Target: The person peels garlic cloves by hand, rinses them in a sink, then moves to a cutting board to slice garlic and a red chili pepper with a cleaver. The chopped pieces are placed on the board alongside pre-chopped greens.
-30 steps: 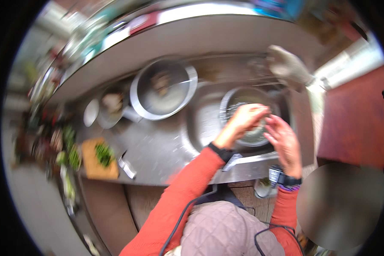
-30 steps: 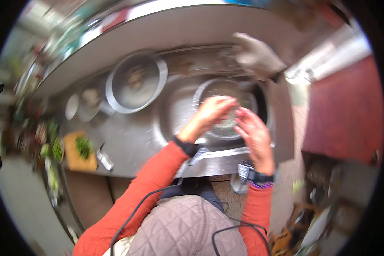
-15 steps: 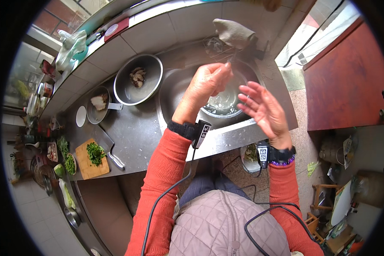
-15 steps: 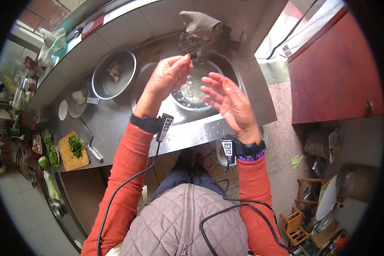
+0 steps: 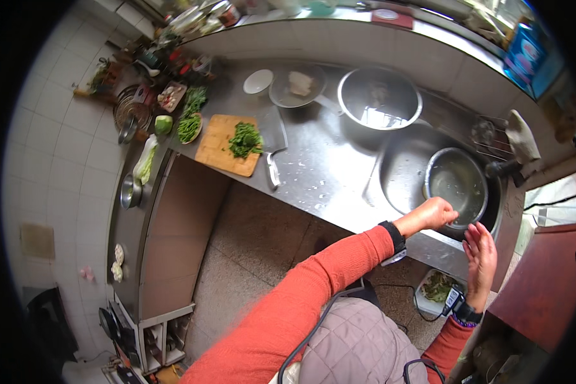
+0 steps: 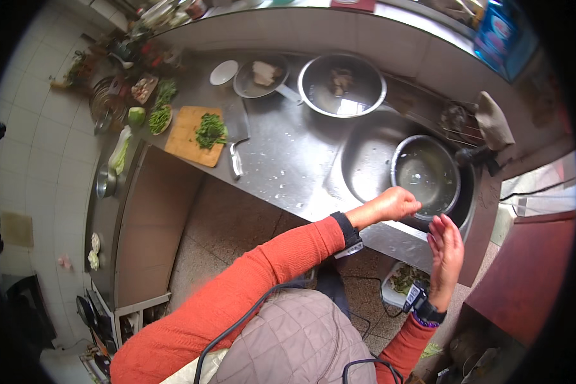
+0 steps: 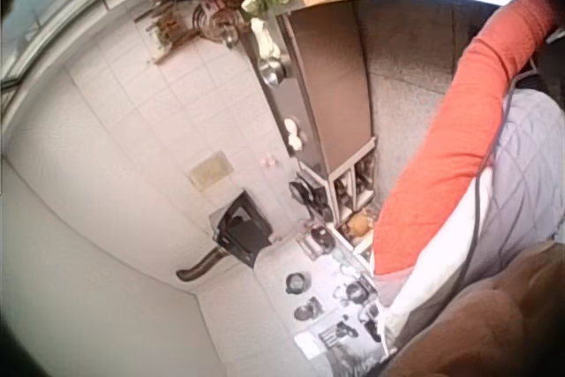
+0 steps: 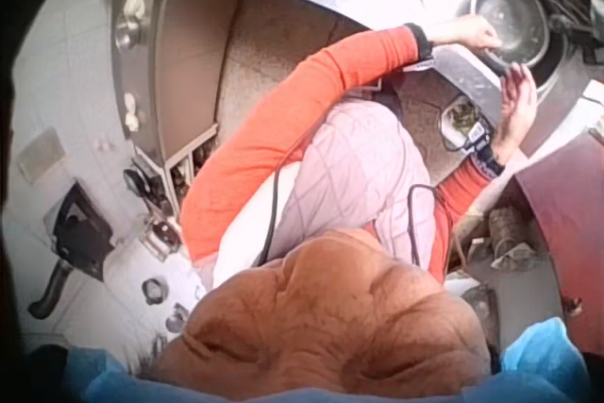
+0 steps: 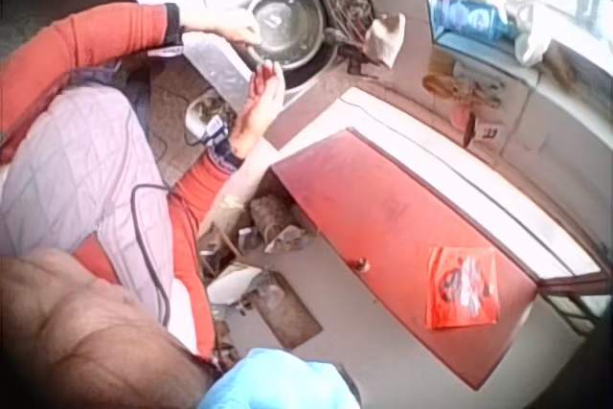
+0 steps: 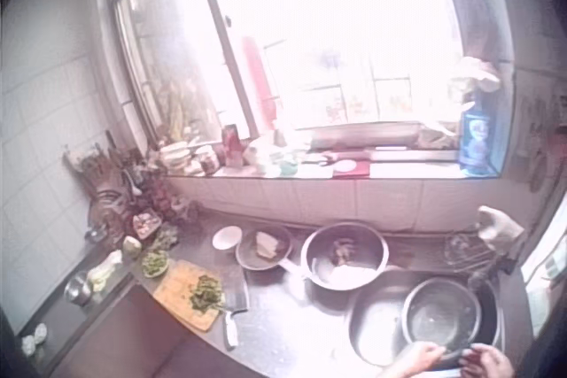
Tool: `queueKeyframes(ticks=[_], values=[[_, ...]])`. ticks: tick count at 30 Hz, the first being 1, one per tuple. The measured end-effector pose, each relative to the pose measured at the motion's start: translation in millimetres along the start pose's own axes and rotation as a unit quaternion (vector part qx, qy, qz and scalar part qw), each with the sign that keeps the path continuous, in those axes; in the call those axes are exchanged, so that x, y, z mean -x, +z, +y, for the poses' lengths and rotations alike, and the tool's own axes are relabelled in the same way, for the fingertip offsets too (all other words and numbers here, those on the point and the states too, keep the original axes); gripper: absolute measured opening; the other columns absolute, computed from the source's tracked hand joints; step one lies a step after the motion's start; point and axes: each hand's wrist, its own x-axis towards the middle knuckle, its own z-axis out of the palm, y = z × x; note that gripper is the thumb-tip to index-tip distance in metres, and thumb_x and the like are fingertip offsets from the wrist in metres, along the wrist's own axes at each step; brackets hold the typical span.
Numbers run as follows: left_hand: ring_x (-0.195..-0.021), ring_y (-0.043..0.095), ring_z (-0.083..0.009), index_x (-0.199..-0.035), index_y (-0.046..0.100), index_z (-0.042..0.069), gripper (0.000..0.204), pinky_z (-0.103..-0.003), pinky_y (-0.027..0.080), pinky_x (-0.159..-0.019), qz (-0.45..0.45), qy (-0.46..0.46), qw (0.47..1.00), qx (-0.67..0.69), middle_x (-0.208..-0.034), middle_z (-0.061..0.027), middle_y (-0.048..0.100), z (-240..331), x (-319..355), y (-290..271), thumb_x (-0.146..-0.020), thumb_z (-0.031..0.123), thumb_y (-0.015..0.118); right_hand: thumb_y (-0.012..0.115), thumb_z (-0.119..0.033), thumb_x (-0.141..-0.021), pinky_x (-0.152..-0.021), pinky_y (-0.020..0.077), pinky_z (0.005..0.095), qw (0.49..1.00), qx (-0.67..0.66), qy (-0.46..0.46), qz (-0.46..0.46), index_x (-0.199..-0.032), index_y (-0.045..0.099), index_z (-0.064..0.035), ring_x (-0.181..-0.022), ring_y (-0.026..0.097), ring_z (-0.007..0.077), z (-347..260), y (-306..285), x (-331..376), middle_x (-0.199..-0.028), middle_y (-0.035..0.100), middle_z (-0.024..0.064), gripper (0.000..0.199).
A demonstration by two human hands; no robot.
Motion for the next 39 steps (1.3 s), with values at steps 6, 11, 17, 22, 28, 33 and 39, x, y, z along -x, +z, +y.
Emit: queueKeyframes(ticks=[6, 11, 17, 22, 28, 33, 39], values=[[-0.067, 0.062, -0.0156, -0.091, 0.072, 0.004, 0.028, -0.032, 0.051, -0.065, 0.078, 0.044, 0.996, 0.014, -0.069, -0.0068, 0.065, -37, 91, -87, -0.092, 0.031, 0.064, 0.054, -0.029, -0.102, -0.095, 0.0492, 0.0321, 0.994, -0.068, 0.021, -0.086, -0.124, 0.06, -0.0067, -0.108, 0.065, 0.0177, 6, 54, 32, -0.118, 0.067, 0.0076, 0.032], [-0.073, 0.056, -0.0108, -0.093, 0.068, 0.002, 0.027, -0.031, 0.049, -0.068, 0.297, -0.023, 0.953, -0.058, -0.076, -0.0047, 0.063, -86, 221, -266, -0.092, 0.029, 0.069, 0.056, -0.031, -0.101, -0.092, 0.0527, 0.0343, 0.987, -0.059, 0.079, -0.129, -0.118, 0.061, -0.0038, -0.101, 0.067, 0.0194, 29, 171, 51, -0.112, 0.069, 0.0118, 0.032], [-0.079, 0.068, -0.0334, -0.091, 0.068, 0.003, 0.033, -0.039, 0.052, -0.073, 0.548, -0.081, 0.806, -0.208, -0.083, -0.0188, 0.069, -141, 326, -489, -0.092, 0.036, 0.066, 0.056, -0.029, -0.101, -0.09, 0.0542, 0.0347, 0.968, -0.102, 0.134, -0.184, -0.115, 0.062, -0.0026, -0.097, 0.068, 0.0215, 59, 328, 89, -0.108, 0.07, 0.014, 0.03], [-0.08, 0.065, -0.0411, -0.087, 0.068, 0.007, 0.025, -0.046, 0.052, -0.069, 0.561, -0.083, 0.765, -0.305, -0.084, -0.0186, 0.069, -168, 348, -572, -0.088, 0.032, 0.068, 0.054, -0.026, -0.102, -0.092, 0.0535, 0.0351, 0.964, -0.088, 0.122, -0.219, -0.115, 0.062, -0.0008, -0.099, 0.068, 0.0215, 67, 416, 104, -0.109, 0.07, 0.0137, 0.029], [-0.087, 0.062, -0.0376, -0.089, 0.068, 0.008, 0.012, -0.046, 0.05, -0.074, 0.536, -0.06, 0.766, -0.35, -0.092, -0.0126, 0.064, -188, 342, -599, -0.088, 0.021, 0.067, 0.053, -0.025, -0.103, -0.092, 0.0532, 0.0346, 0.965, -0.071, 0.121, -0.223, -0.114, 0.062, -0.0006, -0.099, 0.068, 0.0203, 63, 483, 94, -0.108, 0.07, 0.0128, 0.029], [-0.109, 0.055, -0.0297, -0.095, 0.066, 0.012, 0.012, -0.042, 0.043, -0.089, 0.484, 0.011, 0.75, -0.45, -0.106, -0.0071, 0.061, -197, 339, -597, -0.084, 0.016, 0.069, 0.053, -0.027, -0.103, -0.092, 0.0528, 0.0342, 0.956, -0.07, 0.145, -0.245, -0.112, 0.063, -0.0009, -0.098, 0.068, 0.0201, 69, 546, 71, -0.106, 0.07, 0.0124, 0.03], [-0.123, 0.051, -0.028, -0.109, 0.067, 0.014, 0.023, -0.052, 0.033, -0.103, 0.433, 0.026, 0.801, -0.414, -0.118, -0.0061, 0.061, -189, 345, -592, -0.087, 0.02, 0.066, 0.052, -0.027, -0.103, -0.093, 0.0527, 0.0351, 0.949, -0.024, 0.146, -0.277, -0.111, 0.063, -0.001, -0.098, 0.068, 0.0205, 68, 603, 58, -0.105, 0.07, 0.0125, 0.03]])
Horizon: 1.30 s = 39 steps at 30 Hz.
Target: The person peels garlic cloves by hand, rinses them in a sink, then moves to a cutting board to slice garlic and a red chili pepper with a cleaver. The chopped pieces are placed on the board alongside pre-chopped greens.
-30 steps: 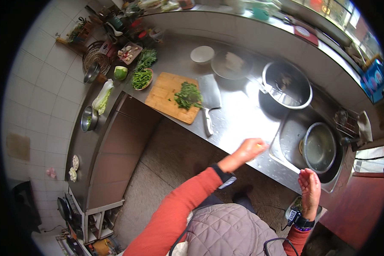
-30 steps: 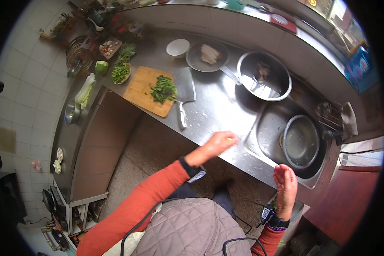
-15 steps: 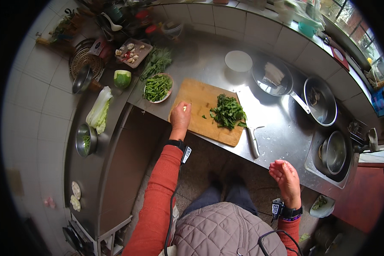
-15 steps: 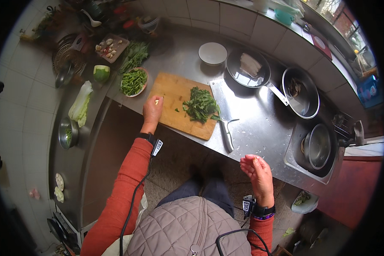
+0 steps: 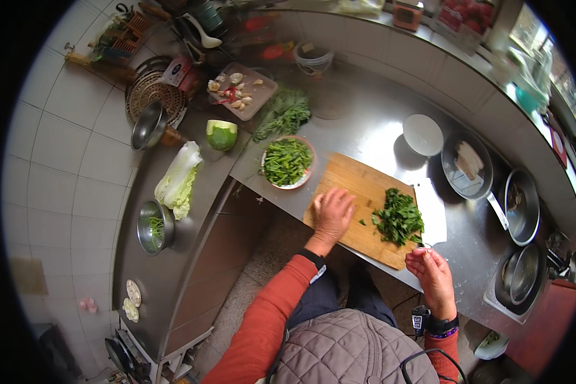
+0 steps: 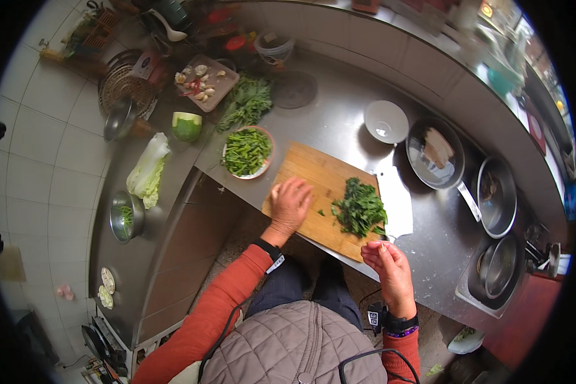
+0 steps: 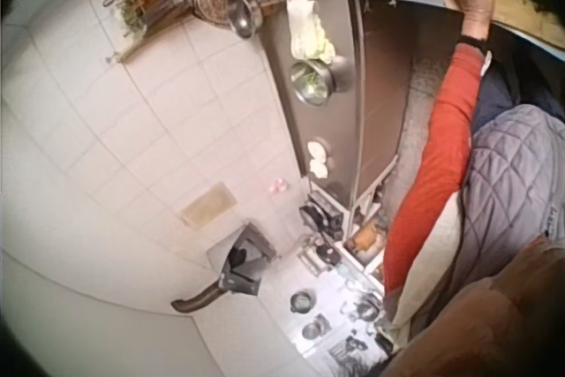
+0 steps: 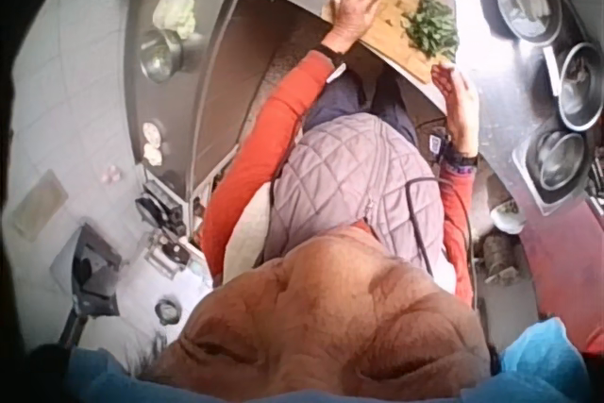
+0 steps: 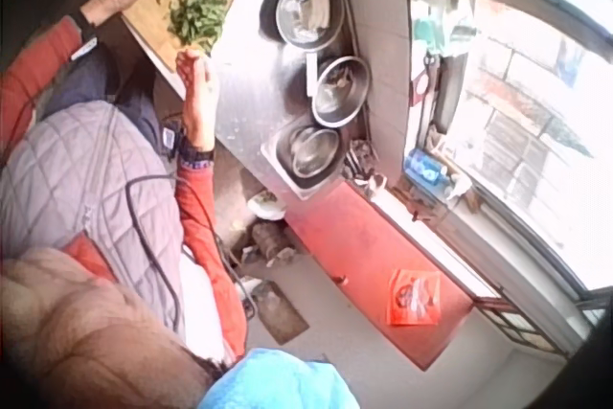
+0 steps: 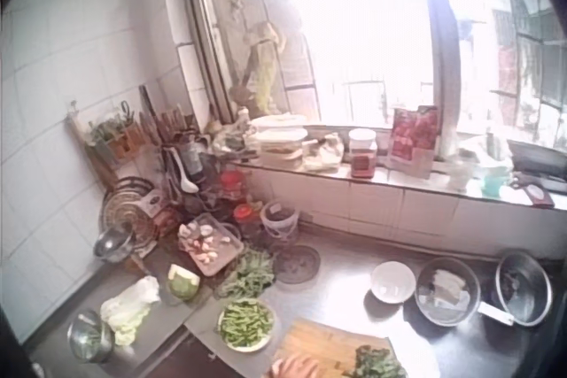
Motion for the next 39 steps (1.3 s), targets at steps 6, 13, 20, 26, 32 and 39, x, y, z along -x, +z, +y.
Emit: queueKeyframes(ticks=[6, 13, 20, 26, 32, 39], values=[[-0.141, 0.036, -0.0335, -0.136, 0.054, 0.016, 0.041, -0.069, 0.009, -0.114, -0.126, 0.03, 0.99, 0.056, -0.14, -0.0094, 0.052, -6, -1, -9, -0.095, 0.014, 0.053, 0.054, -0.027, -0.102, -0.093, 0.0527, 0.0344, 1.0, 0.0, -0.006, 0.025, -0.112, 0.062, -0.0014, -0.097, 0.068, 0.0204, -6, 57, -27, -0.105, 0.07, 0.0116, 0.029], [-0.139, 0.037, -0.0393, -0.126, 0.061, 0.011, 0.036, -0.056, 0.026, -0.116, -0.14, 0.155, 0.958, 0.198, -0.138, -0.0125, 0.054, -24, -20, -30, -0.09, 0.012, 0.062, 0.055, -0.028, -0.101, -0.091, 0.053, 0.035, 0.994, -0.03, -0.049, 0.095, -0.112, 0.061, -0.0054, -0.096, 0.067, 0.0199, 15, 117, -38, -0.105, 0.069, 0.0102, 0.026], [-0.091, 0.064, -0.0351, -0.091, 0.067, 0.002, 0.007, -0.044, 0.052, -0.08, -0.059, 0.171, 0.932, 0.313, -0.086, -0.017, 0.066, -48, -90, -102, -0.088, 0.005, 0.061, 0.056, -0.029, -0.101, -0.089, 0.054, 0.0351, 0.991, -0.054, -0.054, 0.114, -0.11, 0.062, -0.007, -0.095, 0.068, 0.0203, 25, 128, -29, -0.105, 0.07, 0.0097, 0.025], [-0.08, 0.067, -0.0314, -0.093, 0.072, 0.002, 0.015, -0.039, 0.053, -0.073, 0.097, 0.035, 0.994, 0.045, -0.087, -0.0158, 0.069, -204, -207, -202, -0.089, 0.014, 0.063, 0.056, -0.028, -0.101, -0.089, 0.0537, 0.0343, 0.986, -0.08, -0.065, 0.134, -0.11, 0.062, -0.0055, -0.095, 0.067, 0.0191, 18, 129, -33, -0.103, 0.069, 0.0098, 0.025], [-0.08, 0.065, -0.0371, -0.089, 0.074, 0.008, 0.014, -0.044, 0.053, -0.073, 0.074, -0.089, 0.989, -0.093, -0.084, -0.0188, 0.067, -312, -243, -244, -0.085, 0.016, 0.063, 0.056, -0.028, -0.101, -0.088, 0.0541, 0.0331, 0.981, -0.072, -0.048, 0.173, -0.11, 0.062, -0.0052, -0.094, 0.068, 0.0187, 19, 134, -47, -0.103, 0.07, 0.0098, 0.025], [-0.094, 0.058, -0.028, -0.096, 0.075, 0.017, 0.024, -0.037, 0.051, -0.083, 0.014, 0.013, 0.992, -0.126, -0.095, -0.0046, 0.062, -326, -254, -217, -0.074, 0.006, 0.073, 0.057, -0.026, -0.101, -0.088, 0.0545, 0.0331, 0.983, -0.076, -0.035, 0.162, -0.109, 0.062, -0.005, -0.095, 0.068, 0.0192, 24, 150, -72, -0.102, 0.069, 0.0097, 0.023]])
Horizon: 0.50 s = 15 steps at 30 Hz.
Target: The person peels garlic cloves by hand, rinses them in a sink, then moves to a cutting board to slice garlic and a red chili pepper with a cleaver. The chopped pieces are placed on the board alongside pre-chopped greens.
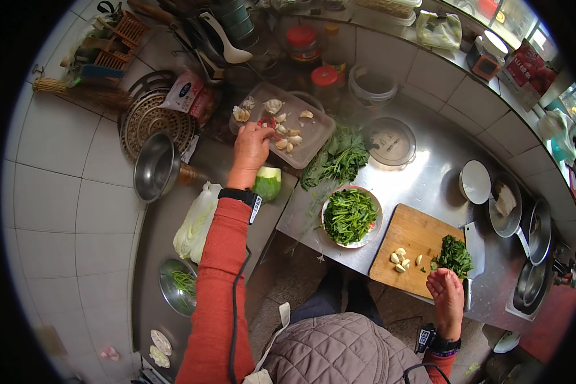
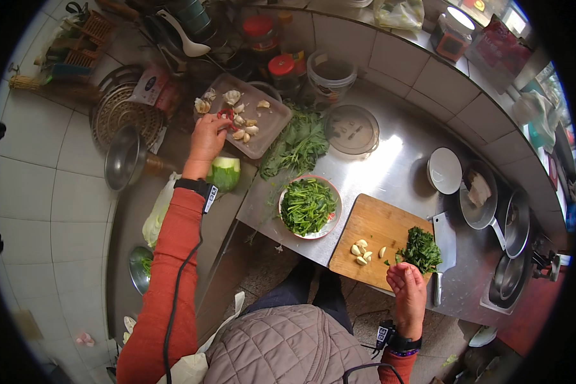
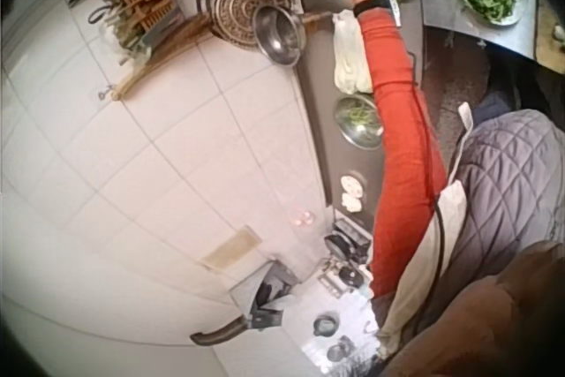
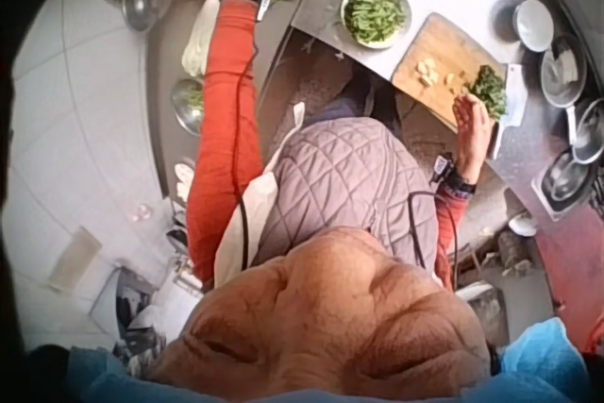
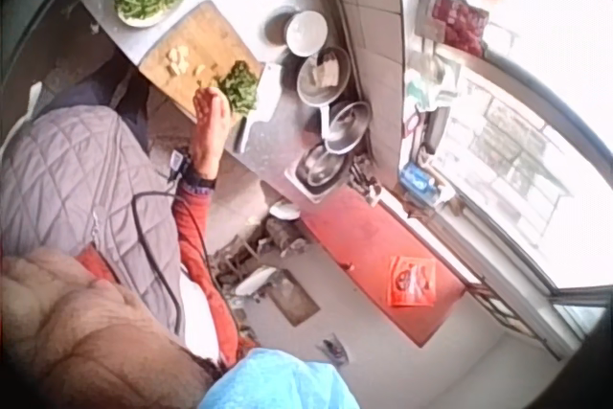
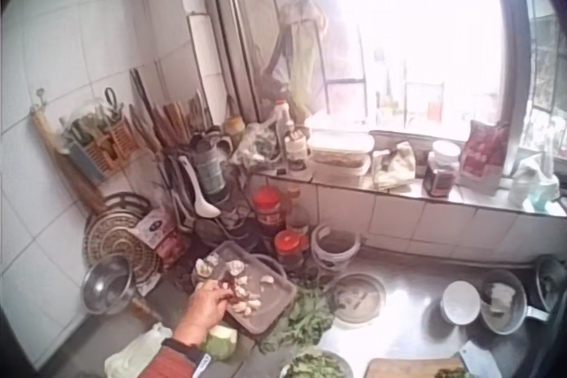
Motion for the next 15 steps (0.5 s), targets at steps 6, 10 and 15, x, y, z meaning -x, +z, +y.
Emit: queueKeyframes(ticks=[6, 10, 15], values=[[-0.093, 0.057, -0.0297, -0.087, 0.071, 0.014, 0.017, -0.04, 0.05, -0.081, 0.006, 0.028, 0.999, 0.017, -0.092, -0.0062, 0.059, 4, -7, 9, -0.072, 0.007, 0.073, 0.055, -0.024, -0.102, -0.088, 0.0546, 0.0333, 1.0, -0.008, 0.009, -0.003, -0.108, 0.061, -0.0046, -0.094, 0.068, 0.02, 4, 15, -9, -0.102, 0.069, 0.0102, 0.022], [-0.092, 0.057, -0.0302, -0.084, 0.069, 0.011, 0.014, -0.041, 0.05, -0.08, -0.014, 0.031, 0.999, 0.034, -0.092, -0.0065, 0.059, 4, -12, 6, -0.072, 0.006, 0.074, 0.055, -0.024, -0.102, -0.088, 0.0544, 0.0335, 1.0, 0.012, 0.008, 0.005, -0.108, 0.061, -0.0046, -0.095, 0.068, 0.02, 6, 21, -10, -0.102, 0.069, 0.0102, 0.022], [-0.089, 0.06, -0.0304, -0.088, 0.066, 0.008, 0.012, -0.04, 0.05, -0.078, 0.006, 0.069, 0.994, 0.079, -0.091, -0.0083, 0.064, 3, -13, -11, -0.077, 0.007, 0.071, 0.054, -0.025, -0.102, -0.088, 0.0538, 0.0334, 1.0, 0.0, 0.007, -0.015, -0.108, 0.062, -0.0049, -0.094, 0.068, 0.0191, 8, 27, -11, -0.102, 0.069, 0.0098, 0.022]])
